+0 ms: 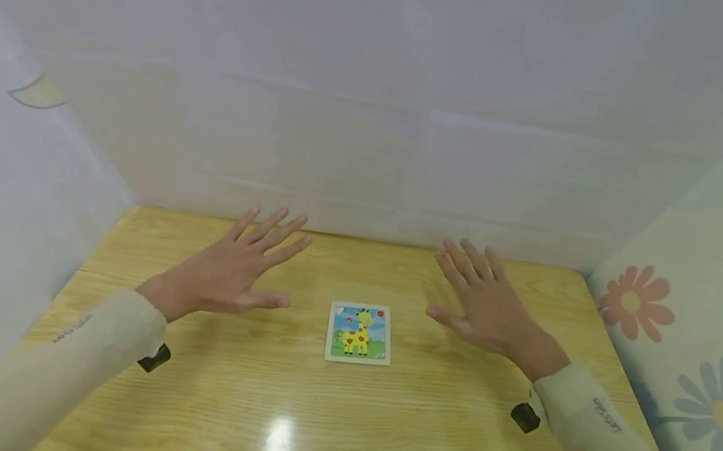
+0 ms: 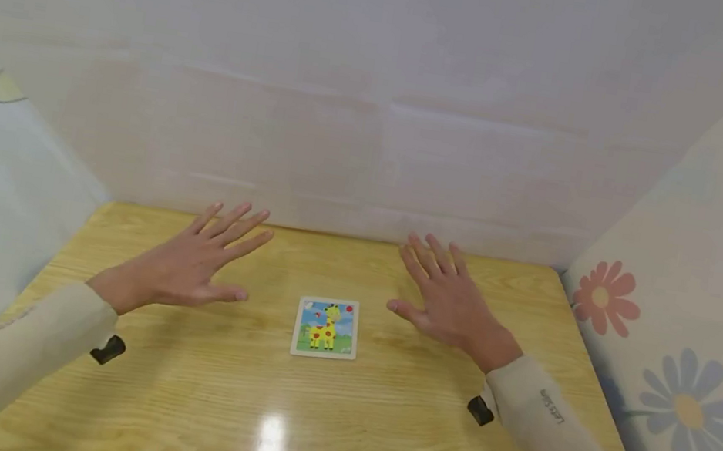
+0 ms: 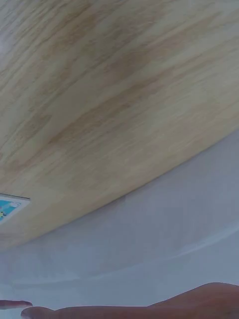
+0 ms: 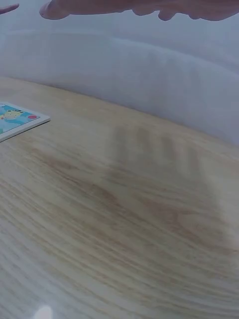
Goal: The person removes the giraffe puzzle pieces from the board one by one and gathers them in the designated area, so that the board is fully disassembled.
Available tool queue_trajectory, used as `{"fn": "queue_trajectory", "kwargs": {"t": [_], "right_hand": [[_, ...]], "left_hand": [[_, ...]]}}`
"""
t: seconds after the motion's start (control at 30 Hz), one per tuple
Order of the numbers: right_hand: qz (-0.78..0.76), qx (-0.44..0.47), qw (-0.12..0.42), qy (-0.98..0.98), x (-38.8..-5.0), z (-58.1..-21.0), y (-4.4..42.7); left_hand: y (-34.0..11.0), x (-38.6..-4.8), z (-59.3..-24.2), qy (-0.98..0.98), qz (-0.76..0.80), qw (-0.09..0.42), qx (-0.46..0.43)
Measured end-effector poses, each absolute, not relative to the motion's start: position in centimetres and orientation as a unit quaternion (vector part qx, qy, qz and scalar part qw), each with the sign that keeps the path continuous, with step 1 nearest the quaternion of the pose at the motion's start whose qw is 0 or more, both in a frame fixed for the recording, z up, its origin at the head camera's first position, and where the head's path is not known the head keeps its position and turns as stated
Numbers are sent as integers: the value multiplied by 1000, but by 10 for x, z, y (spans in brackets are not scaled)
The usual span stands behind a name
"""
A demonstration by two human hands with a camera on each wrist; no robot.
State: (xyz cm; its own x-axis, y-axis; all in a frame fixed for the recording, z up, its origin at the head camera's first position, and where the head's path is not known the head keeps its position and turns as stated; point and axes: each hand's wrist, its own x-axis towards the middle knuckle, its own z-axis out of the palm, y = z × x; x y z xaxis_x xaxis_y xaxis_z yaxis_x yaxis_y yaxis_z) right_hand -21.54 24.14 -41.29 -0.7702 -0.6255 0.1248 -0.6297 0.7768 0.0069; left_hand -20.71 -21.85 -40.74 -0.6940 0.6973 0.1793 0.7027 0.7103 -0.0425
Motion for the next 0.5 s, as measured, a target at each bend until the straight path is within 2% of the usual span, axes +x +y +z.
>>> {"fn": "queue_trajectory", "kwargs": {"t": [0.5], "right_hand": [[87,328,-4,-941,-212,-450,214]], "left_hand": [[-197,-200,-449,-935,-80,27,-344]]}}
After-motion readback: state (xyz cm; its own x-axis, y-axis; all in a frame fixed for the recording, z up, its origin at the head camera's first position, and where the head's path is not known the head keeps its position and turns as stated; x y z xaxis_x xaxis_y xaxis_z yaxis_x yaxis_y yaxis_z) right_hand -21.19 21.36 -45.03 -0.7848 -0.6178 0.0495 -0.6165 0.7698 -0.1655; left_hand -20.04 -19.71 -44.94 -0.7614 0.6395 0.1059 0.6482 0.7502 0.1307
